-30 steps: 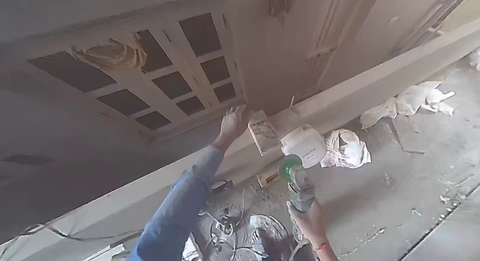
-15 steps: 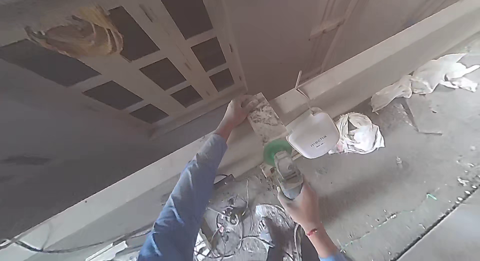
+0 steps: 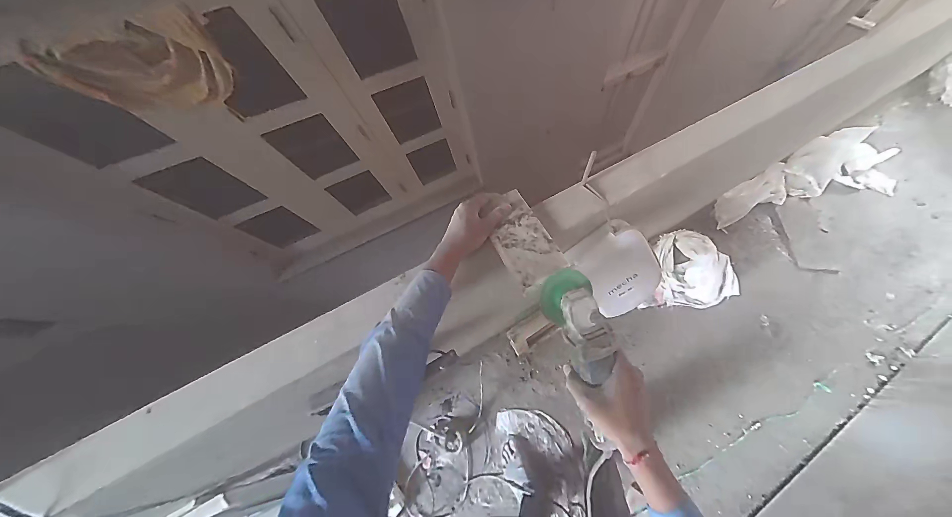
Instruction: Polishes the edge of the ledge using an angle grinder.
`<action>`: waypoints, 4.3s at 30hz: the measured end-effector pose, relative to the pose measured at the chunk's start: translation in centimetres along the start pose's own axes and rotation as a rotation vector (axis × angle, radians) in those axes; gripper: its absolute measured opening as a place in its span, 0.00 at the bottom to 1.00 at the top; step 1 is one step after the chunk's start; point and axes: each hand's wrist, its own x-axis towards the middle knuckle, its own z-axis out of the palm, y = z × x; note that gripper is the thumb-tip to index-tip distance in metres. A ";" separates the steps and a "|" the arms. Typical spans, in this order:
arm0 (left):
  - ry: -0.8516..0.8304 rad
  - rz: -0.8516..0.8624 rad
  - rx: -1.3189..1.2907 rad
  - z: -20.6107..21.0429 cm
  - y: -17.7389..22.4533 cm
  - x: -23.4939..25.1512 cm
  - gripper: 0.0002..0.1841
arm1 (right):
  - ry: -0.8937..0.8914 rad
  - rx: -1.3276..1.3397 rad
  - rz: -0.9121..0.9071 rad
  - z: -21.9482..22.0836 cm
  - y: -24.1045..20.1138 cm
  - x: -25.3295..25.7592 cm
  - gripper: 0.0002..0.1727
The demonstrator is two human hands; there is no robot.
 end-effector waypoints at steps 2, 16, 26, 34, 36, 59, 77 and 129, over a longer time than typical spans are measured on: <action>0.009 -0.015 -0.011 -0.1 0.6 -0.5 0.21 | -0.019 -0.057 -0.029 0.3 -0.4 -0.6 0.40; 0.013 0.019 0.004 0.0 0.4 -0.7 0.21 | -0.142 -0.068 0.044 -2.7 -2.5 0.2 0.41; -0.032 -0.013 -0.062 -0.1 -0.4 -0.1 0.20 | -0.113 -0.042 0.134 -3.5 -2.7 1.0 0.35; -0.063 -0.058 -0.058 -0.7 0.3 0.2 0.22 | -0.235 -0.125 0.134 -4.1 -4.4 0.7 0.39; -0.068 -0.042 -0.084 -0.8 0.1 0.0 0.21 | -0.211 -0.079 0.166 -4.7 -4.3 1.3 0.37; -0.097 -0.095 -0.158 -1.6 -0.6 0.2 0.20 | -0.311 -0.150 0.237 -7.0 -6.0 2.5 0.34; -0.073 -0.178 -0.227 -1.2 0.0 -0.2 0.17 | -0.282 -0.114 0.114 -2.7 -4.1 -0.2 0.41; 0.000 -0.139 -0.050 0.4 0.4 -0.1 0.18 | 0.298 0.779 -0.139 14.7 1.7 1.2 0.37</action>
